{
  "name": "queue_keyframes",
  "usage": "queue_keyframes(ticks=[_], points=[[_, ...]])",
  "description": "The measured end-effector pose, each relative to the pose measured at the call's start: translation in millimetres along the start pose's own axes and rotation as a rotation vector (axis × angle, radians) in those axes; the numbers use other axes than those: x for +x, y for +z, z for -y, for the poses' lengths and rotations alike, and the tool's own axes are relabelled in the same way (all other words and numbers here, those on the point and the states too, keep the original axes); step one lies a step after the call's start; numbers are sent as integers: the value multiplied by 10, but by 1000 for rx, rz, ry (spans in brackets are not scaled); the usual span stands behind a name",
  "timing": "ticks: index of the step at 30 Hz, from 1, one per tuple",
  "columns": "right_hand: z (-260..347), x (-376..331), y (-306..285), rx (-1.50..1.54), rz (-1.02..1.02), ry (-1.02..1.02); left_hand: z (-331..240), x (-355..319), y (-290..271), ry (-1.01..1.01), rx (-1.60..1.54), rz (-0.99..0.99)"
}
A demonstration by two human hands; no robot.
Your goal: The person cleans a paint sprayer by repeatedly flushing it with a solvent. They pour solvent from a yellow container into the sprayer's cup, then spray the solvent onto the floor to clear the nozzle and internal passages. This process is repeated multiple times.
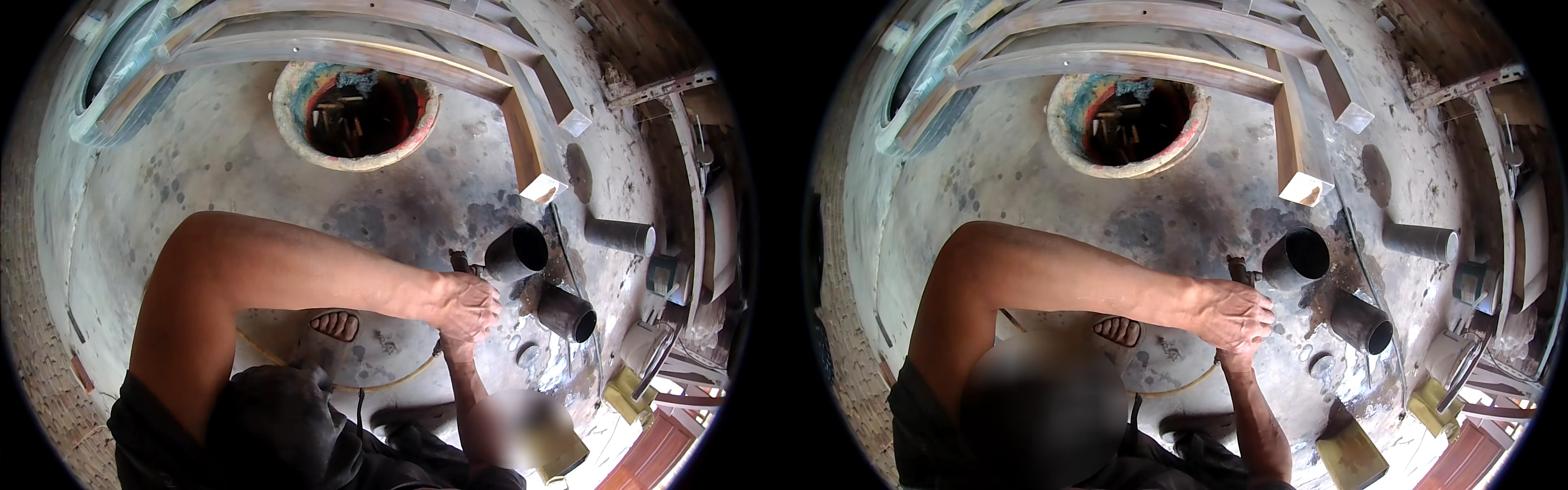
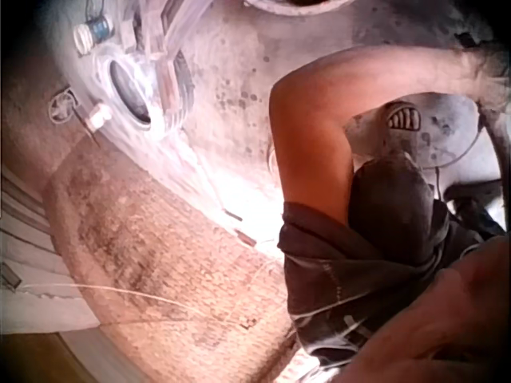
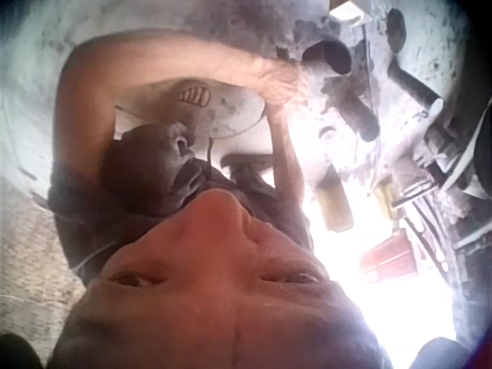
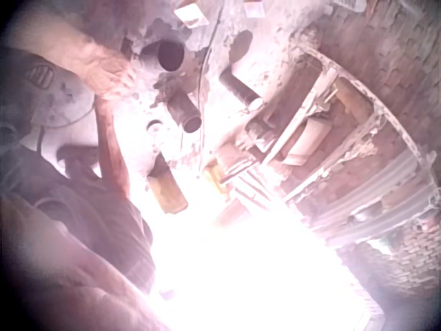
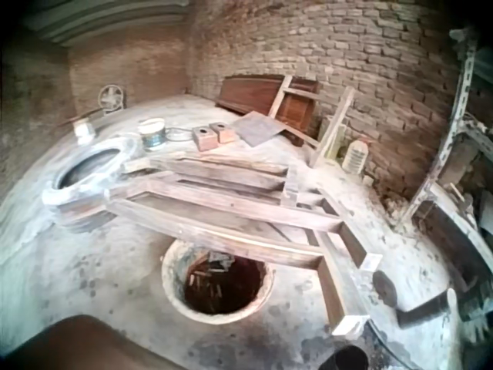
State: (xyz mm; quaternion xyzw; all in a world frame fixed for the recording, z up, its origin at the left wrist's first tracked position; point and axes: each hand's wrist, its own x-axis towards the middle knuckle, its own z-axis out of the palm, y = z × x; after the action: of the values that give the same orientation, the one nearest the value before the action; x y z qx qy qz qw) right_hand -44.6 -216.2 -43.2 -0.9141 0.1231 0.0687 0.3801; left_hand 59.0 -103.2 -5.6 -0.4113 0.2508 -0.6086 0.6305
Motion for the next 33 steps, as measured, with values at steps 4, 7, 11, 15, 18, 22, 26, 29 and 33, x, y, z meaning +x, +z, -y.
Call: queue_keyframes(ticks=[4, 7, 11, 15, 18, 22, 26, 29, 33], points=[[-75, 4, 16, 34, -39, -8, -48, 37, 86, 103, 509, -49], [-103, 15, -23, 28, -47, -1, -50, 110, 81, 113, 568, -51], [-93, 15, -20, 28, -45, 6, -67, 145, 12, 143, 522, -39], [0, 42, 60, 47, -16, -18, -217, 144, -580, 240, 54, 270], [-104, 47, -37, 24, -43, 6, -228, 197, -394, 173, 326, 434], [-112, 81, -111, 17, -58, 6, -236, 344, -337, 293, 499, 151], [-96, 101, -153, 20, -64, 4, -474, 587, -727, 263, 324, 106], [6, 102, 36, 67, -1, -28, -863, 250, -1103, 65, 103, 440], [-189, 103, -264, 8, -78, 21, -377, 616, -675, 46, -286, 298]])
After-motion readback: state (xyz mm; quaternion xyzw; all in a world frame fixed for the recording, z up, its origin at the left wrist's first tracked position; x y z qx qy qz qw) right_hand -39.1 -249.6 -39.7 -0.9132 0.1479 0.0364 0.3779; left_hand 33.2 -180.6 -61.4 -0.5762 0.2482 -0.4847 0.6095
